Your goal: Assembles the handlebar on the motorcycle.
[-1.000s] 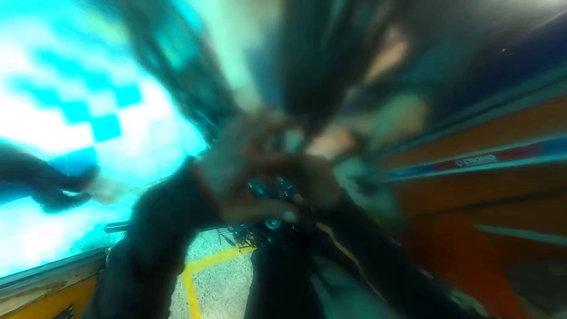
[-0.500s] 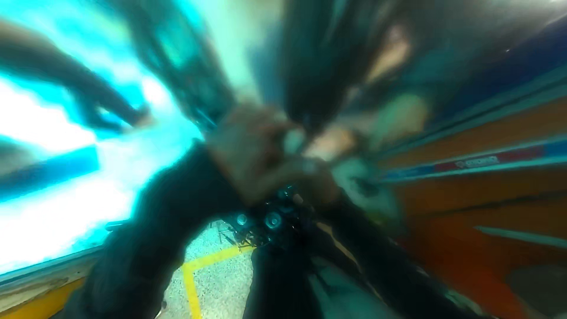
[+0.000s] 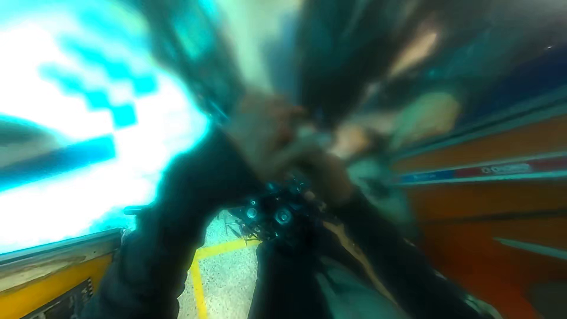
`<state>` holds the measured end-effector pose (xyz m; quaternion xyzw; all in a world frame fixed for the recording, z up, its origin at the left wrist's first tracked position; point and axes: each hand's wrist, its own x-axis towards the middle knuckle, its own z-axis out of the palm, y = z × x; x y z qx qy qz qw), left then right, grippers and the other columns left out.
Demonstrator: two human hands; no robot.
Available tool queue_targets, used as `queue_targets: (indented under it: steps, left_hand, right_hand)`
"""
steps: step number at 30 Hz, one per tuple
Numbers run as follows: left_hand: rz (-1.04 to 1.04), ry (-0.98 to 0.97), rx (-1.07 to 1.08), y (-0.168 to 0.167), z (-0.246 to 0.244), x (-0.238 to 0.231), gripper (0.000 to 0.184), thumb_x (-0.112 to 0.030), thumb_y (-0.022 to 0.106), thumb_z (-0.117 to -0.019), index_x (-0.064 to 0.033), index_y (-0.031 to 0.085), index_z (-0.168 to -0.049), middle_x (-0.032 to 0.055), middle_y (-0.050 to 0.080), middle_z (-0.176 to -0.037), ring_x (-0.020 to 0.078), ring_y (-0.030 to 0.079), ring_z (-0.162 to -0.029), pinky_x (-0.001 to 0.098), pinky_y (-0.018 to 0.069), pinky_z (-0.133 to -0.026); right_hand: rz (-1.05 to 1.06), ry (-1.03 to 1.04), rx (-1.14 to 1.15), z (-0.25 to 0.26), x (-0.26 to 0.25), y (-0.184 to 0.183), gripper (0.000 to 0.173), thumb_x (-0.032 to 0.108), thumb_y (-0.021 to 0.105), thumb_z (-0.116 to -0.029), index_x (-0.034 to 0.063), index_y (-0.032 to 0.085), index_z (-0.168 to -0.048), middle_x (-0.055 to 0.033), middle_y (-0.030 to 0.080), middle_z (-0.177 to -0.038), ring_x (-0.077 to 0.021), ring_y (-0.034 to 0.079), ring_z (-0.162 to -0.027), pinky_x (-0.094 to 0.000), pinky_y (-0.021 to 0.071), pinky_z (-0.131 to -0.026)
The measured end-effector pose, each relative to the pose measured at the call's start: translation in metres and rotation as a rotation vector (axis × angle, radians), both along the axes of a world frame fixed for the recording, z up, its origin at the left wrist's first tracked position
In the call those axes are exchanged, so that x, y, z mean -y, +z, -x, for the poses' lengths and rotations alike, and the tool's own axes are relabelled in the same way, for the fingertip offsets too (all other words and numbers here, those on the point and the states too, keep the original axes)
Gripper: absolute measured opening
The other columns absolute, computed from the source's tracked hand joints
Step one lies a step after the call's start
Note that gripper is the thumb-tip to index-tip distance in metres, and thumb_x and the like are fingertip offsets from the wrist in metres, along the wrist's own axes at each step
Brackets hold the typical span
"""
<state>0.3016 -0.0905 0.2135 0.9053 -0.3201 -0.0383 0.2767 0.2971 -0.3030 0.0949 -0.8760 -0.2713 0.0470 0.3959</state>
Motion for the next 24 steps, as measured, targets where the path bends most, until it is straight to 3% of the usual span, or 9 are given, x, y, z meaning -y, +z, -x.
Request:
queue_targets:
  steps: [5, 8, 10, 11, 12, 14, 17, 19, 24]
  left_hand:
    - [-0.426, 0.419, -0.011, 0.011, 0.014, -0.002, 0.070, -0.068, 0.029, -0.1022, -0.0191, 0.079, -0.110, 0.0058, 0.067, -0.137, 0.0323, 0.049, -0.141, 0.0651, 0.0199, -0.120]
    - [-0.630, 0.606, -0.118, 0.015, 0.005, 0.021, 0.084, -0.075, 0.029, -0.0993, -0.0053, 0.076, -0.094, 0.0166, 0.071, -0.121, 0.0406, 0.053, -0.134, 0.0729, 0.0193, -0.116]
    - [-0.502, 0.534, -0.084, 0.003, -0.007, 0.024, 0.078, -0.071, 0.030, -0.1017, -0.0075, 0.074, -0.087, 0.0185, 0.072, -0.091, 0.0409, 0.068, -0.100, 0.0740, 0.0423, -0.091]
    - [-0.334, 0.426, 0.002, -0.017, -0.020, 0.020, 0.069, -0.071, 0.033, -0.1013, -0.0166, 0.072, -0.082, 0.0083, 0.067, -0.073, 0.0270, 0.068, -0.072, 0.0590, 0.0501, -0.063]
    - [-0.156, 0.301, -0.059, -0.027, -0.028, 0.020, 0.058, -0.067, 0.041, -0.1013, -0.0202, 0.074, -0.093, 0.0002, 0.066, -0.074, 0.0145, 0.066, -0.068, 0.0460, 0.0541, -0.058]
    - [0.018, 0.075, -0.308, -0.013, -0.028, 0.033, 0.038, -0.046, 0.061, -0.1008, -0.0127, 0.072, -0.115, 0.0037, 0.071, -0.104, 0.0134, 0.068, -0.095, 0.0416, 0.0574, -0.085]
    - [-0.069, -0.053, -0.124, -0.004, -0.011, 0.029, 0.044, -0.063, 0.058, -0.0928, -0.0258, 0.076, -0.108, 0.0024, 0.062, -0.139, 0.0269, 0.045, -0.142, 0.0622, 0.0255, -0.119]
    - [-0.023, -0.054, -0.006, -0.008, 0.003, 0.011, 0.053, -0.072, 0.045, -0.0933, -0.0319, 0.079, -0.095, 0.0018, 0.058, -0.146, 0.0337, 0.035, -0.150, 0.0694, 0.0162, -0.121]
    - [-0.098, 0.205, 0.037, -0.012, 0.016, -0.017, 0.056, -0.059, 0.042, -0.1021, -0.0198, 0.081, -0.092, 0.0059, 0.065, -0.138, 0.0327, 0.048, -0.141, 0.0594, 0.0320, -0.115]
  right_hand:
    - [0.044, 0.031, -0.062, 0.000, -0.002, -0.007, 0.024, 0.030, 0.068, -0.0978, 0.0105, 0.072, -0.111, -0.0081, 0.074, -0.086, -0.0252, 0.072, -0.075, -0.0523, 0.0589, -0.068]
    - [0.072, -0.018, -0.081, 0.001, -0.001, -0.005, 0.024, 0.031, 0.075, -0.0921, 0.0114, 0.074, -0.107, -0.0078, 0.074, -0.086, -0.0255, 0.072, -0.077, -0.0551, 0.0584, -0.070]
    - [0.056, -0.038, 0.003, 0.002, 0.000, -0.018, 0.023, 0.035, 0.079, -0.0887, 0.0144, 0.073, -0.099, -0.0033, 0.072, -0.081, -0.0211, 0.070, -0.070, -0.0513, 0.0565, -0.062]
    - [0.063, -0.047, 0.076, 0.001, 0.000, -0.031, 0.025, 0.041, 0.079, -0.0878, 0.0176, 0.071, -0.096, 0.0004, 0.071, -0.078, -0.0175, 0.068, -0.067, -0.0473, 0.0549, -0.058]
    - [0.078, -0.055, 0.107, 0.001, 0.000, -0.036, 0.027, 0.043, 0.078, -0.0873, 0.0175, 0.072, -0.095, 0.0004, 0.070, -0.078, -0.0176, 0.067, -0.066, -0.0466, 0.0542, -0.057]
    - [0.136, -0.078, -0.009, 0.003, -0.002, -0.017, 0.027, 0.033, 0.080, -0.0861, 0.0075, 0.074, -0.095, -0.0105, 0.072, -0.081, -0.0287, 0.070, -0.072, -0.0550, 0.0555, -0.065]
    - [0.115, -0.076, 0.056, 0.002, 0.003, -0.038, 0.022, 0.027, 0.078, -0.0817, 0.0074, 0.073, -0.091, -0.0119, 0.070, -0.081, -0.0301, 0.069, -0.072, -0.0552, 0.0536, -0.061]
    - [0.027, -0.023, 0.134, 0.001, 0.006, -0.048, 0.017, 0.032, 0.075, -0.0860, 0.0163, 0.075, -0.092, -0.0010, 0.070, -0.085, -0.0170, 0.068, -0.071, -0.0434, 0.0550, -0.059]
    - [0.035, 0.021, -0.070, 0.006, -0.001, -0.015, 0.021, 0.029, 0.069, -0.0974, 0.0123, 0.076, -0.107, -0.0040, 0.075, -0.102, -0.0177, 0.072, -0.085, -0.0449, 0.0603, -0.077]
